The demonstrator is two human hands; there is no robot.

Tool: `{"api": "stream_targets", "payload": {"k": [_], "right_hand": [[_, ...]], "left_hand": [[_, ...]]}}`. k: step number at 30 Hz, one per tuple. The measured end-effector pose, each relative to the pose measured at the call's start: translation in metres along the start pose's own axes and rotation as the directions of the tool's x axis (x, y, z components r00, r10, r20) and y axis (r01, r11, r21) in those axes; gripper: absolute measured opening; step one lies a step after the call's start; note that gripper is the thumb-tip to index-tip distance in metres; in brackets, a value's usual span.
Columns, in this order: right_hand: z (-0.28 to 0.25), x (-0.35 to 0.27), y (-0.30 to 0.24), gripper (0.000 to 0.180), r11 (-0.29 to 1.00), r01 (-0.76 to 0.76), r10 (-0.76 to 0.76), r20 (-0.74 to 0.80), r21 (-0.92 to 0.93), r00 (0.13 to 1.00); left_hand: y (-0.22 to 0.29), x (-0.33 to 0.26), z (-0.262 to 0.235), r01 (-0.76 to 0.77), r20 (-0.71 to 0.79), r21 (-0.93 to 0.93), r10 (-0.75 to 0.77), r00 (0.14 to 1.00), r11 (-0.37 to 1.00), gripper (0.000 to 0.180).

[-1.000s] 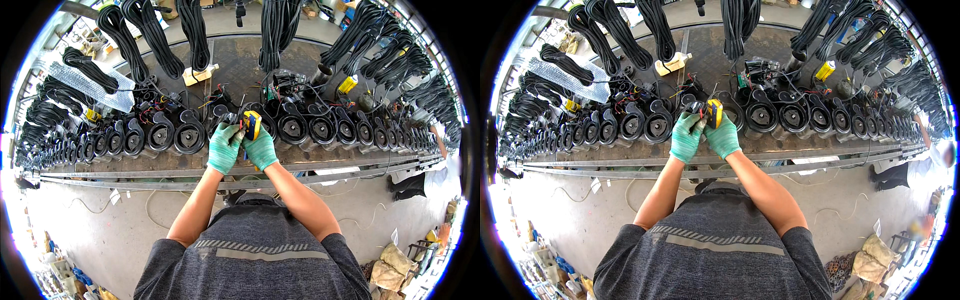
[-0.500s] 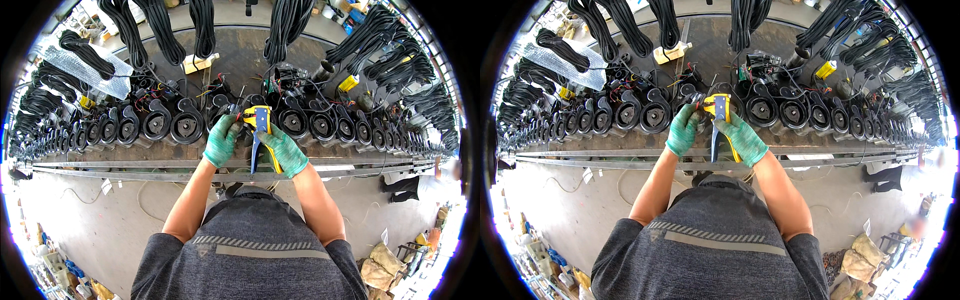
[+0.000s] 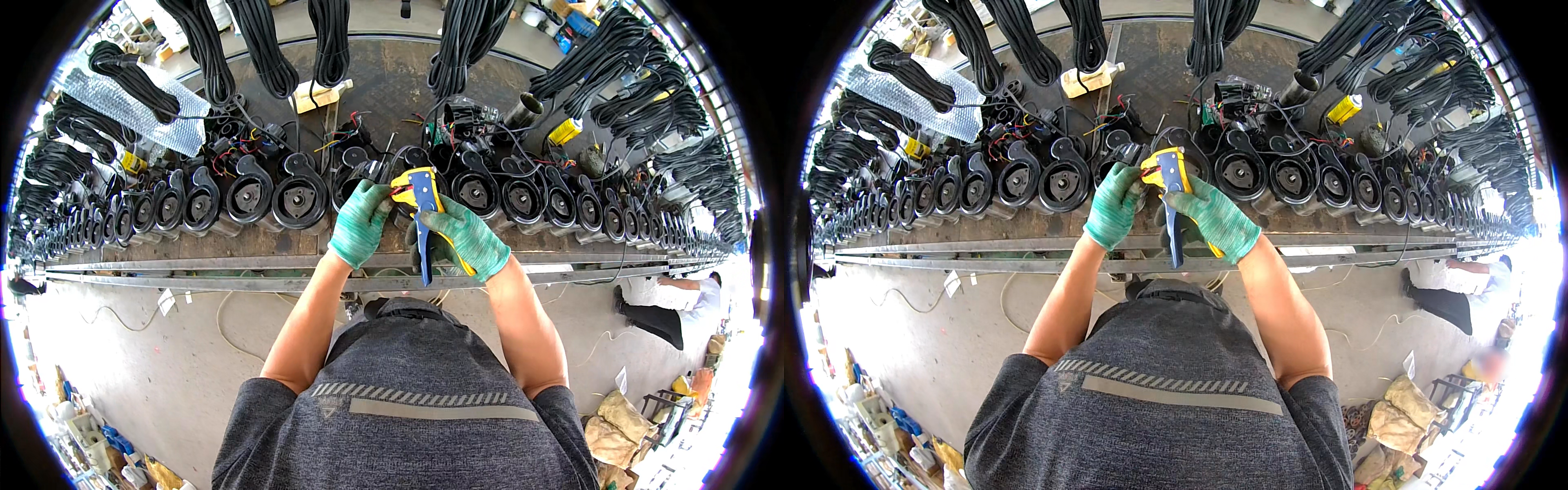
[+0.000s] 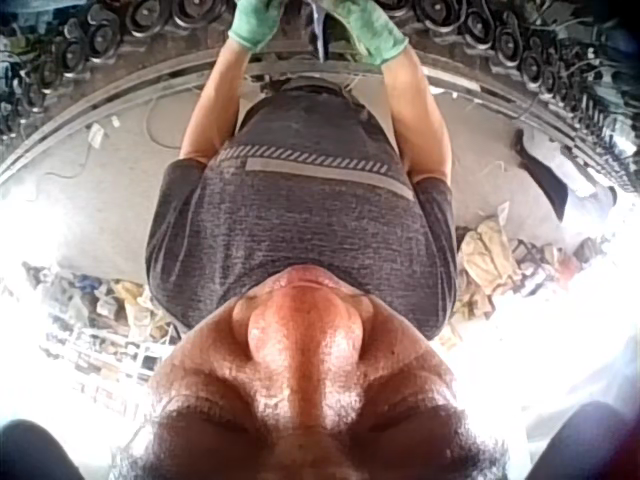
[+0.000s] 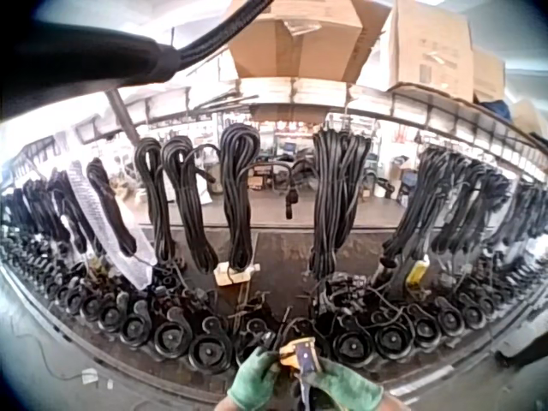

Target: The person uses a yellow and blue crimping tool to attach connectors to the ends of wires on a long assembly line. They repeatedly pick up a wire, insert the end into the tool, and squeeze the handles to secure the connection. The person works methodically down the line, handling multiple wires and placing the finished units into a container.

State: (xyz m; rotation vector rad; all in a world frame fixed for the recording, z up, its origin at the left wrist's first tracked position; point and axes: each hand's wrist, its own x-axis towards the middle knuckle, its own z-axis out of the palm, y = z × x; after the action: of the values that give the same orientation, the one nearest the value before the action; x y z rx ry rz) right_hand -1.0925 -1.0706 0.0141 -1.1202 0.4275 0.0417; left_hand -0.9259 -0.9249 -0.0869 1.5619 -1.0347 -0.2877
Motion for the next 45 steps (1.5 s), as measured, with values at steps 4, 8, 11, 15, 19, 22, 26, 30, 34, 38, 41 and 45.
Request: {"api": "stream_targets", "payload": {"k": [4,8,11,15,19,22,26,30,34,38,41,45], "right_hand": [[-0.007,-0.001,0.000,0.048,0.990,-0.003,0.001,-0.008,-0.144,1.000],[-0.008,0.004,0.001,0.048,0.934,0.104,-0.117,-0.017,-0.341,0.993],[-0.007,0.002,0.001,0.045,0.958,0.060,-0.077,-0.051,-0.281,0.996],[-0.001,-0.004,0.000,0.042,0.986,-0.068,0.043,-0.156,-0.154,0.987],[0.009,0.004,0.010,0.044,0.962,0.264,-0.253,-0.138,0.068,0.958],[-0.003,0.001,0.014,0.048,0.939,0.273,-0.238,-0.178,0.211,0.955],[-0.036,-0.025,0.019,0.046,0.895,0.321,-0.233,-0.288,0.310,0.929],[-0.058,-0.065,0.041,0.045,0.875,0.365,-0.181,-0.484,0.319,0.856],[-0.081,-0.108,0.071,0.040,0.807,0.399,-0.100,-0.564,0.436,0.820],[-0.109,-0.136,0.110,0.033,0.755,0.454,-0.002,-0.691,0.473,0.723],[-0.133,-0.159,0.139,0.030,0.715,0.472,0.086,-0.734,0.516,0.673],[-0.158,-0.184,0.171,0.033,0.667,0.495,0.204,-0.776,0.557,0.597]], "left_hand": [[0.003,0.001,-0.002,-0.082,-0.008,0.126,0.083,0.996,0.989,0.022],[0.003,0.004,-0.001,-0.059,0.026,0.116,0.057,0.998,0.992,0.023],[0.003,0.005,-0.001,-0.074,0.036,0.144,0.070,0.997,0.987,0.022],[0.006,0.005,-0.001,-0.115,0.039,0.217,0.110,0.993,0.969,0.021],[0.010,0.015,-0.001,-0.039,0.025,0.056,0.038,0.999,0.998,0.019],[0.018,0.023,-0.006,0.093,-0.051,-0.198,-0.105,0.993,0.976,0.018],[0.026,0.054,-0.027,0.012,-0.071,-0.049,-0.016,0.997,0.999,0.026],[0.015,0.110,-0.045,-0.182,-0.116,0.029,0.184,0.976,0.983,0.020],[-0.034,0.189,-0.050,-0.281,-0.063,0.146,0.292,0.954,0.949,0.018],[-0.080,0.230,-0.039,0.062,0.172,0.055,-0.070,0.982,0.997,0.013],[-0.075,0.230,-0.034,-0.155,0.438,0.653,-0.204,0.875,0.741,0.022],[-0.033,0.229,0.003,-0.276,0.588,0.664,-0.258,0.766,0.695,0.024]]}}
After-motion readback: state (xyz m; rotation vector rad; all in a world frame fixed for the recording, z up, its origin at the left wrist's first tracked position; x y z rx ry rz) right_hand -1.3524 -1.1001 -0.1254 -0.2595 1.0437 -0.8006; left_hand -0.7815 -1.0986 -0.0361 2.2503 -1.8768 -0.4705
